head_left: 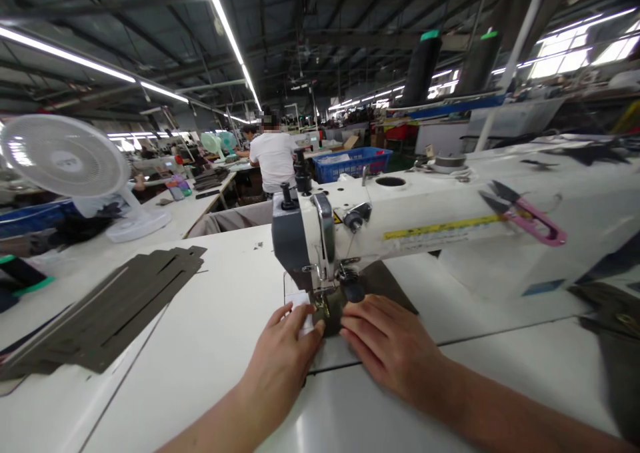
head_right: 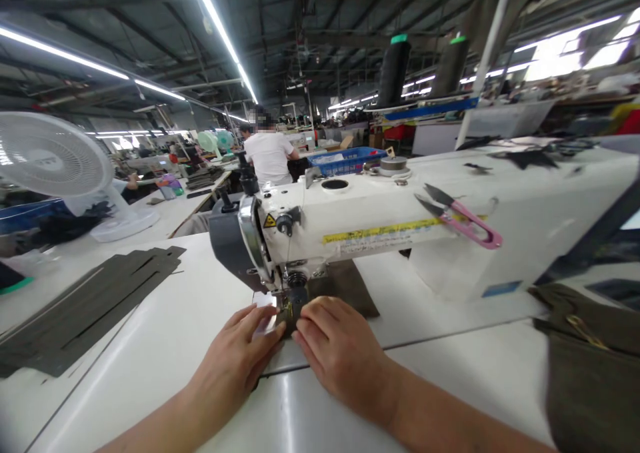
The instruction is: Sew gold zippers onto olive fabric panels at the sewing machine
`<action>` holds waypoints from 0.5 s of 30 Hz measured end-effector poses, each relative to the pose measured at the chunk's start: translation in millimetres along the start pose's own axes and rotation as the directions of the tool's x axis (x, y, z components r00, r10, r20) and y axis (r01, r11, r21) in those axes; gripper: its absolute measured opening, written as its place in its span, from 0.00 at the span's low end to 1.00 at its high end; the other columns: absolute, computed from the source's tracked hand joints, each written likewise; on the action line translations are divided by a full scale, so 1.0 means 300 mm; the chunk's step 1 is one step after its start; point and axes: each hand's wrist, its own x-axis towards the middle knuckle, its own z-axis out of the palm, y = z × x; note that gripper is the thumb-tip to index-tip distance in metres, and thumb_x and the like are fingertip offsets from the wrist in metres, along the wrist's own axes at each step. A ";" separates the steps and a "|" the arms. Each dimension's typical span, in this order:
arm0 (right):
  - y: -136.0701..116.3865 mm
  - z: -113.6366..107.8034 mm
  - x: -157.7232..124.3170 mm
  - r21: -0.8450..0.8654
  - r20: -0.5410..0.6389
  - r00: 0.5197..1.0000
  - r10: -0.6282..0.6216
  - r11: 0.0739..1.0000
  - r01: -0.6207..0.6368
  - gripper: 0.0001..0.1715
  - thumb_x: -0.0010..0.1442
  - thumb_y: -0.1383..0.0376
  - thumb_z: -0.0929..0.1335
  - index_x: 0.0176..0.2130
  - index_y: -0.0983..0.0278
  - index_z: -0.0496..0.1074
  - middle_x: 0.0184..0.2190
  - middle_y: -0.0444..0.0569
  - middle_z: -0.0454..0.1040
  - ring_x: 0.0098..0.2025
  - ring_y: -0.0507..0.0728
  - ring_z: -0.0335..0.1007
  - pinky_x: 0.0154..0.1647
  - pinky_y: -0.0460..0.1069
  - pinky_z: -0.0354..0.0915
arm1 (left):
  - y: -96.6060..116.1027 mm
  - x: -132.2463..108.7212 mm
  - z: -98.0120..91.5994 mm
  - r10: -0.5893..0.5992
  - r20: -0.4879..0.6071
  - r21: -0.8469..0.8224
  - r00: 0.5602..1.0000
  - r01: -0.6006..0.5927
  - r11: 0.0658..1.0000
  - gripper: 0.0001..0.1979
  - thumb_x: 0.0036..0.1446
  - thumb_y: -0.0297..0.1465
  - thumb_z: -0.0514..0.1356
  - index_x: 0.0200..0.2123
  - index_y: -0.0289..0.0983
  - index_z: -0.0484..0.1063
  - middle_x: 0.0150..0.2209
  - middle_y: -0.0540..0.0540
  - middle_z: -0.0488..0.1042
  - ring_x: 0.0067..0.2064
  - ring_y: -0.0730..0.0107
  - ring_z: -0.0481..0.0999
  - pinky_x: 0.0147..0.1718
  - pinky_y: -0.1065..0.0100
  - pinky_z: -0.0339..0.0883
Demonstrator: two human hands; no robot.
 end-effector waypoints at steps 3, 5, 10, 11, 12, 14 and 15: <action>0.000 0.020 0.000 -0.027 0.055 0.999 0.000 1.000 0.002 0.15 0.59 0.71 0.61 0.45 0.72 0.70 0.42 0.58 0.73 0.45 0.60 0.69 0.46 0.55 0.67 | 0.005 -0.012 0.011 -0.007 -0.038 -0.033 0.999 0.006 0.999 0.12 0.61 0.25 0.48 0.39 0.36 0.70 0.41 0.41 0.73 0.44 0.62 0.73 0.48 0.52 0.66; 0.003 0.033 0.004 -0.013 0.117 0.993 0.005 1.000 -0.004 0.15 0.57 0.73 0.62 0.44 0.72 0.71 0.42 0.58 0.74 0.45 0.60 0.70 0.47 0.54 0.68 | 0.004 -0.007 0.015 0.010 -0.041 -0.057 0.999 -0.013 0.998 0.12 0.60 0.24 0.47 0.37 0.36 0.70 0.39 0.42 0.75 0.42 0.64 0.75 0.49 0.53 0.65; 0.008 0.041 0.027 -0.013 0.149 0.988 0.029 1.000 -0.027 0.12 0.53 0.76 0.64 0.39 0.72 0.71 0.39 0.60 0.74 0.38 0.61 0.73 0.40 0.54 0.70 | -0.008 0.019 0.015 0.042 -0.042 -0.052 0.998 -0.044 0.998 0.12 0.59 0.22 0.47 0.33 0.36 0.70 0.38 0.43 0.75 0.40 0.66 0.76 0.52 0.54 0.62; 0.011 0.041 0.030 -0.019 0.161 0.986 0.033 0.999 -0.030 0.11 0.53 0.76 0.64 0.38 0.72 0.71 0.39 0.59 0.74 0.37 0.60 0.73 0.39 0.54 0.71 | -0.011 0.022 0.017 0.042 -0.047 -0.050 0.998 -0.045 0.998 0.12 0.59 0.22 0.47 0.33 0.36 0.70 0.37 0.43 0.75 0.40 0.66 0.76 0.52 0.54 0.62; 0.014 0.042 0.033 -0.023 0.176 0.984 0.034 0.999 -0.030 0.11 0.54 0.75 0.63 0.38 0.71 0.71 0.39 0.59 0.74 0.37 0.60 0.73 0.39 0.54 0.71 | -0.014 0.023 0.019 0.042 -0.052 -0.049 0.998 -0.044 0.998 0.12 0.59 0.22 0.47 0.34 0.36 0.70 0.38 0.42 0.75 0.41 0.66 0.75 0.51 0.54 0.62; 0.022 0.045 0.036 -0.024 0.198 0.980 0.032 0.999 -0.028 0.11 0.55 0.75 0.63 0.39 0.70 0.70 0.40 0.58 0.74 0.38 0.60 0.73 0.39 0.53 0.70 | -0.019 0.025 0.025 0.038 -0.063 -0.052 0.997 -0.041 0.998 0.12 0.59 0.23 0.47 0.35 0.35 0.70 0.37 0.42 0.75 0.41 0.65 0.75 0.50 0.54 0.63; 0.026 0.048 0.036 -0.019 0.199 0.980 0.028 1.000 -0.025 0.11 0.55 0.75 0.63 0.39 0.69 0.70 0.40 0.57 0.74 0.39 0.60 0.72 0.39 0.53 0.70 | -0.020 0.026 0.027 0.035 -0.071 -0.056 0.997 -0.039 0.998 0.12 0.59 0.23 0.47 0.35 0.35 0.70 0.37 0.42 0.75 0.41 0.65 0.75 0.50 0.55 0.64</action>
